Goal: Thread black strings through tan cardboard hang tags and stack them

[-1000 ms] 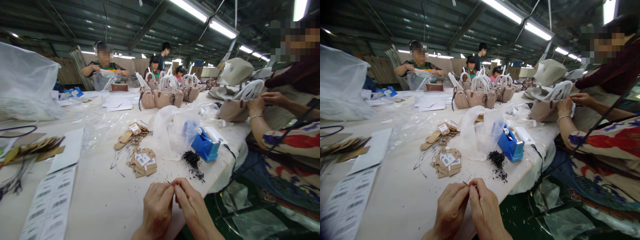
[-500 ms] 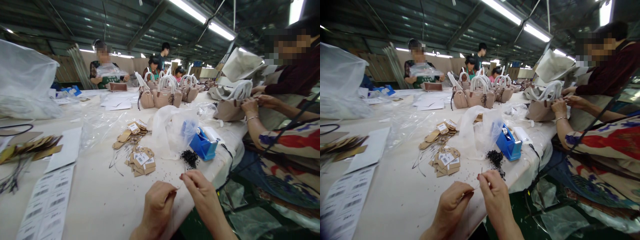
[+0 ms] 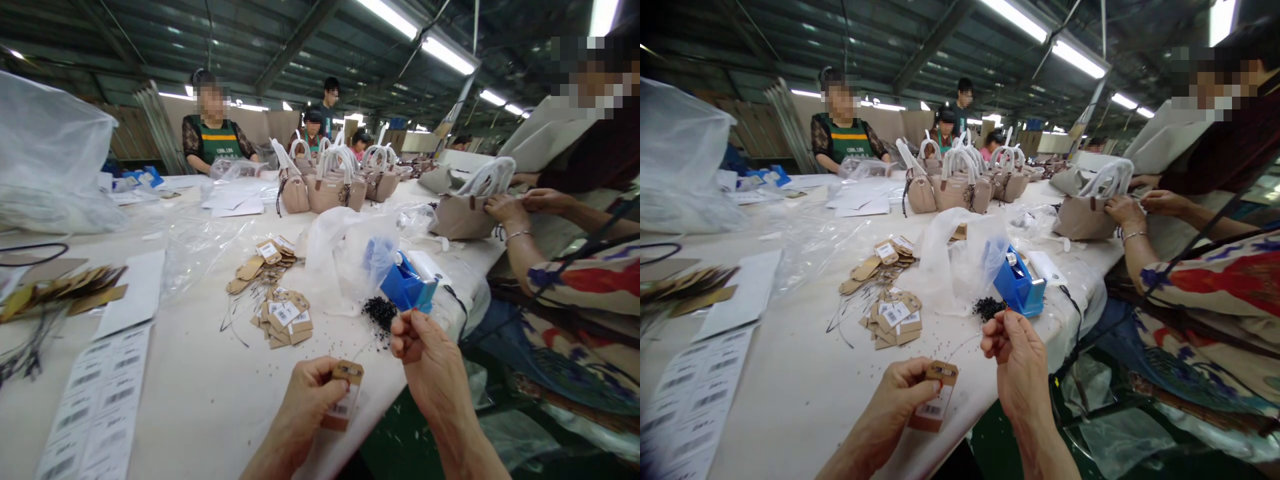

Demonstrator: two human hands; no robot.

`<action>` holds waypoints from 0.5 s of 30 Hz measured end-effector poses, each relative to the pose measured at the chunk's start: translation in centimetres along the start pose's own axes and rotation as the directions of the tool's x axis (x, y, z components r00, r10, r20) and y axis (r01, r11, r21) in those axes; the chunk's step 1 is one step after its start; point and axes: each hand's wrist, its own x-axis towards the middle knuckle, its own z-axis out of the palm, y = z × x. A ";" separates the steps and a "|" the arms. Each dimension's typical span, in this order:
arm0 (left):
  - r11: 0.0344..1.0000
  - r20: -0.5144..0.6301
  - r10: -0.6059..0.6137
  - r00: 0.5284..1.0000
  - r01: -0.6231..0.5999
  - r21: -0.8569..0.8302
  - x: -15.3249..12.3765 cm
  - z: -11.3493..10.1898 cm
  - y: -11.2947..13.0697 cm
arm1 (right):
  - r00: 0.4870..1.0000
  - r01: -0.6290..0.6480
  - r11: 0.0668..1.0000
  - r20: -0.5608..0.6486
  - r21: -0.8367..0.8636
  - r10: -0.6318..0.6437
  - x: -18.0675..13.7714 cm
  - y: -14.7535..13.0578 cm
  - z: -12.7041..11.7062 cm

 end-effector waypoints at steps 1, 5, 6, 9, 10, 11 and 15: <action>1.000 0.009 -0.025 1.000 0.025 -0.016 0.0 0.0 0.1 | 1.000 0.023 1.000 -0.019 0.008 -0.023 0.2 -0.3 0.0; 0.988 0.069 -0.119 0.991 0.124 -0.087 -0.2 0.0 0.3 | 0.995 0.085 0.996 -0.055 0.005 -0.084 0.7 -1.0 0.1; 0.985 0.091 -0.124 0.988 0.133 -0.106 -0.2 -0.1 0.4 | 0.995 0.090 0.996 -0.051 -0.002 -0.090 0.8 -1.1 0.2; 0.979 0.133 -0.113 0.985 0.133 -0.156 -0.3 -0.2 0.5 | 0.993 0.111 0.994 -0.044 -0.020 -0.112 1.1 -1.2 0.4; 0.978 0.134 -0.112 0.985 0.133 -0.160 -0.3 -0.2 0.5 | 0.992 0.122 0.992 -0.042 -0.026 -0.123 1.3 -1.2 0.4; 0.979 0.131 -0.110 0.985 0.131 -0.158 -0.3 -0.2 0.5 | 0.991 0.131 0.991 -0.036 -0.034 -0.133 1.4 -1.2 0.5; 0.986 0.102 -0.087 0.991 0.100 -0.134 -0.1 -0.2 0.1 | 0.985 0.156 0.982 0.085 -0.103 -0.148 2.1 -1.0 1.5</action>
